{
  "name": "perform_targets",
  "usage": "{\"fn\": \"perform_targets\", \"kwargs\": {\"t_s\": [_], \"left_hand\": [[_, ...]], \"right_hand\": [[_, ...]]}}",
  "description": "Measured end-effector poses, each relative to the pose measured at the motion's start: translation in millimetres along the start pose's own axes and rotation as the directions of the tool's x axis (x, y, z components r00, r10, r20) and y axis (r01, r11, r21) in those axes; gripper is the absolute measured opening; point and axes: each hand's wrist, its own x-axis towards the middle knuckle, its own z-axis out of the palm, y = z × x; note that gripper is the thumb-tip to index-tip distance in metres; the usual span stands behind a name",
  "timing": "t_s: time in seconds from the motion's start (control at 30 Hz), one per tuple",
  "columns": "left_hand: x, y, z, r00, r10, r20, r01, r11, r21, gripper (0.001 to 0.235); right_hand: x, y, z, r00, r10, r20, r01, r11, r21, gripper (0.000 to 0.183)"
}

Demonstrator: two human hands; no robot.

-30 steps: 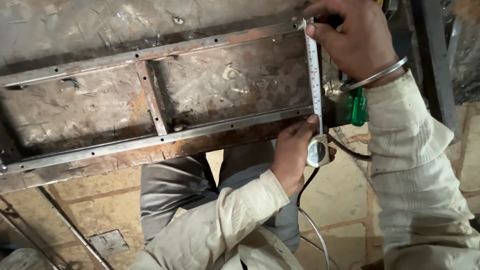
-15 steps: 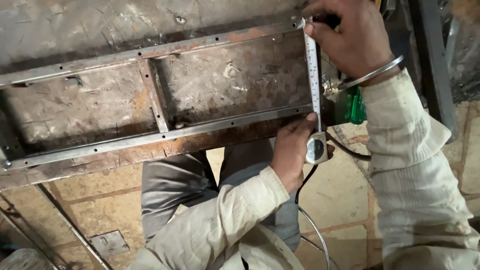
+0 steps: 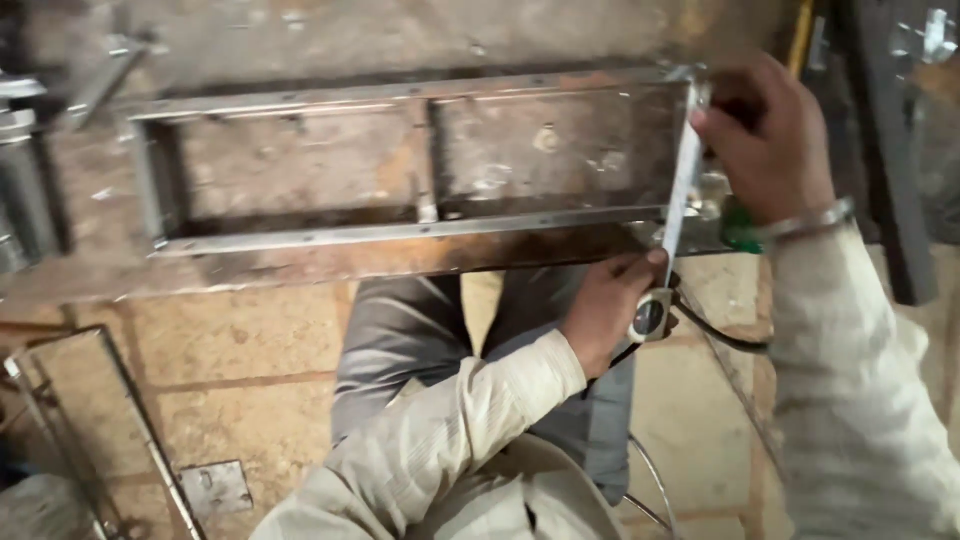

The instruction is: Assembling and measuring metal furniture frames on a workshop bench using tools.

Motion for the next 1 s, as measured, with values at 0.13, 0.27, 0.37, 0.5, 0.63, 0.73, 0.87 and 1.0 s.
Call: {"fn": "perform_targets", "kwargs": {"t_s": [0.13, 0.27, 0.37, 0.5, 0.63, 0.73, 0.87, 1.0], "left_hand": [[-41.1, 33.3, -42.2, 0.962, 0.274, 0.018, -0.271, 0.939, 0.210, 0.041], [-121.8, 108.5, -77.4, 0.742, 0.670, 0.001, -0.445, 0.492, 0.749, 0.054], [-181.6, 171.6, -147.3, 0.199, 0.912, 0.360, -0.095, -0.347, 0.933, 0.048], [-225.9, 291.6, -264.9, 0.172, 0.947, 0.271, 0.106, -0.291, 0.951, 0.023], [-202.1, 349.9, -355.9, 0.152, 0.937, 0.315, 0.466, -0.350, 0.813, 0.040], [-183.9, 350.1, -359.5, 0.184, 0.910, 0.371, 0.565, -0.407, 0.718, 0.049], [-178.5, 334.6, -337.1, 0.266, 0.915, 0.303, 0.433, -0.394, 0.811, 0.038], [-180.3, 317.1, -311.3, 0.263, 0.896, 0.358, 0.319, -0.431, 0.844, 0.039]], "right_hand": [[-38.5, -67.5, 35.0, 0.895, 0.445, -0.003, -0.398, 0.804, 0.441, 0.022], [-70.4, -132.3, 61.6, 0.891, 0.441, 0.109, -0.440, 0.780, 0.445, 0.026], [-95.7, -104.0, 55.8, 0.824, 0.567, 0.004, -0.486, 0.702, 0.520, 0.032], [-106.1, -91.9, 32.5, 0.787, 0.608, -0.108, -0.574, 0.785, 0.235, 0.029], [-82.4, -123.5, 45.7, 0.892, 0.447, -0.070, -0.449, 0.894, -0.012, 0.025], [-65.2, -150.9, 61.4, 0.965, 0.258, -0.050, -0.262, 0.960, -0.101, 0.028], [-75.6, -127.5, 50.6, 0.948, 0.280, -0.149, -0.307, 0.931, -0.200, 0.025], [-139.9, 15.6, 22.1, 0.925, 0.307, -0.226, -0.357, 0.906, -0.228, 0.021]]}}
